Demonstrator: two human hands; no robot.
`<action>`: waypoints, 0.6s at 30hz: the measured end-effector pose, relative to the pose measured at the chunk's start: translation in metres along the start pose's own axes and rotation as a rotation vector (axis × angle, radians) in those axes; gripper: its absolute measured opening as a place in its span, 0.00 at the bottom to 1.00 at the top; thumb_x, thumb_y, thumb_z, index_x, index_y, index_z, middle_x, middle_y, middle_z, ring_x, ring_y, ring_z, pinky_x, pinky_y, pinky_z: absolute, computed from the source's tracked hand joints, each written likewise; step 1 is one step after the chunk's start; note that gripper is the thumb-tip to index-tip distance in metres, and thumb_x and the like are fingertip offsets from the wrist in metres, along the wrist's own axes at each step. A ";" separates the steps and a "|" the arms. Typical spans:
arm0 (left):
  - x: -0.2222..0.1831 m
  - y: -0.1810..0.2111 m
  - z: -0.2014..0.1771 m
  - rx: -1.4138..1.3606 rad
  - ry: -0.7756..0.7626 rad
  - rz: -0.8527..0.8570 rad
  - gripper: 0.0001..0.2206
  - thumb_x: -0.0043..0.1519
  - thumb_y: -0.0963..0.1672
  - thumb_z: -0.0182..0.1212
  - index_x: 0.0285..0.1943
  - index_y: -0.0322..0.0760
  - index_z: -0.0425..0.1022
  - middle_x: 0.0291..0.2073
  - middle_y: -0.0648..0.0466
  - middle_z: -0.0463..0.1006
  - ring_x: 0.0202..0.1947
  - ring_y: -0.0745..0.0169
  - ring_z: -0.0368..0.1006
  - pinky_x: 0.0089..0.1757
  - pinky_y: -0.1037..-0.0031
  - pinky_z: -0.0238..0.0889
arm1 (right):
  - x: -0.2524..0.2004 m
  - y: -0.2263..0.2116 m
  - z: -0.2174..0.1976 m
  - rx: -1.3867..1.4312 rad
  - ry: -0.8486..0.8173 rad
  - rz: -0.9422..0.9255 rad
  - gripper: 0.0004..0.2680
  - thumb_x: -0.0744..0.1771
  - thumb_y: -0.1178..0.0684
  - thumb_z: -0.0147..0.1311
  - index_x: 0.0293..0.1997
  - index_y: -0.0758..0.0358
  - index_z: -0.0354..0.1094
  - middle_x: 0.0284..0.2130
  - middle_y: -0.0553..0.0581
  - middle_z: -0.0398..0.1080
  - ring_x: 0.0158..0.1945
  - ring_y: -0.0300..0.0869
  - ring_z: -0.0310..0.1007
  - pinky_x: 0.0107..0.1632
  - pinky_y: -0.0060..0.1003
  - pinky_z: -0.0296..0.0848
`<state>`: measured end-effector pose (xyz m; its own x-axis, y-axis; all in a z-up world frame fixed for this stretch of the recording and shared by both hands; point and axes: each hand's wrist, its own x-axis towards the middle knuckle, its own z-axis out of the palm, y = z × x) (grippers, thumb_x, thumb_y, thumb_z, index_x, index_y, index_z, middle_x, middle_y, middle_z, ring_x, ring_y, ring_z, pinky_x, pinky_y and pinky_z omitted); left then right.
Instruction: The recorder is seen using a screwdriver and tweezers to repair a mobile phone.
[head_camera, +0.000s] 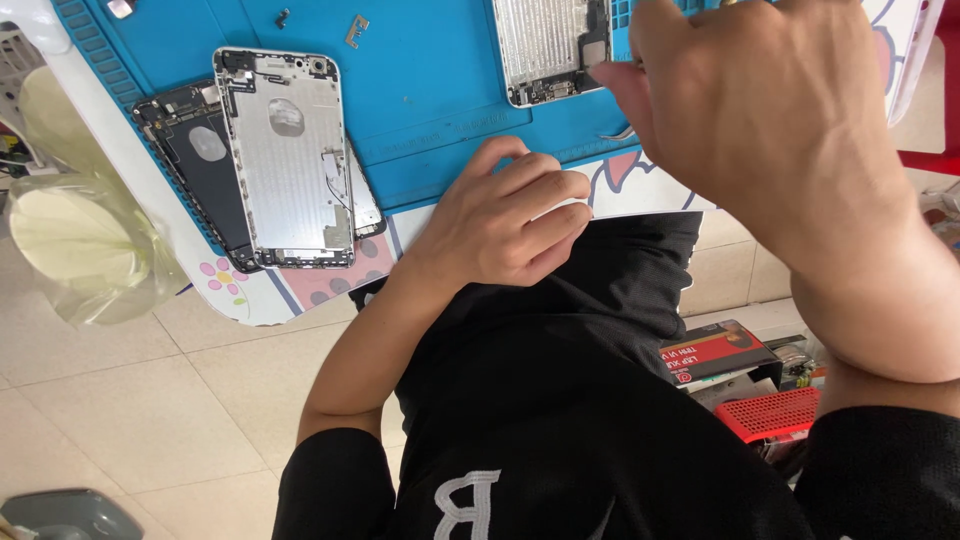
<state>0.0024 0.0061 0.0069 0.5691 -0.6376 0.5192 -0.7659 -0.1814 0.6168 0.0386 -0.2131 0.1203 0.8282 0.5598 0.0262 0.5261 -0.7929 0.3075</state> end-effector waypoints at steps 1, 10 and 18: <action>0.000 0.000 0.001 -0.002 -0.002 0.000 0.07 0.60 0.40 0.69 0.43 0.39 0.75 0.47 0.59 0.74 0.46 0.62 0.72 0.52 0.64 0.60 | 0.002 0.000 0.000 0.001 -0.002 0.001 0.12 0.66 0.41 0.65 0.38 0.58 0.71 0.24 0.49 0.66 0.28 0.38 0.67 0.33 0.30 0.63; 0.000 -0.001 0.001 0.008 0.014 0.018 0.08 0.60 0.40 0.69 0.43 0.38 0.75 0.48 0.58 0.73 0.45 0.61 0.72 0.52 0.63 0.60 | 0.006 -0.001 0.001 0.054 0.042 -0.030 0.12 0.68 0.44 0.67 0.34 0.58 0.68 0.25 0.49 0.65 0.29 0.37 0.67 0.36 0.31 0.64; -0.004 0.002 0.002 0.050 0.030 0.060 0.08 0.60 0.40 0.70 0.44 0.37 0.76 0.48 0.58 0.73 0.47 0.63 0.71 0.52 0.65 0.62 | 0.011 -0.007 -0.003 0.133 0.088 -0.018 0.10 0.66 0.48 0.69 0.35 0.61 0.71 0.25 0.51 0.67 0.29 0.40 0.68 0.35 0.33 0.64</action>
<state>-0.0018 0.0065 0.0048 0.5302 -0.6256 0.5723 -0.8124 -0.1815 0.5542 0.0434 -0.2006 0.1208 0.8016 0.5882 0.1069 0.5662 -0.8044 0.1801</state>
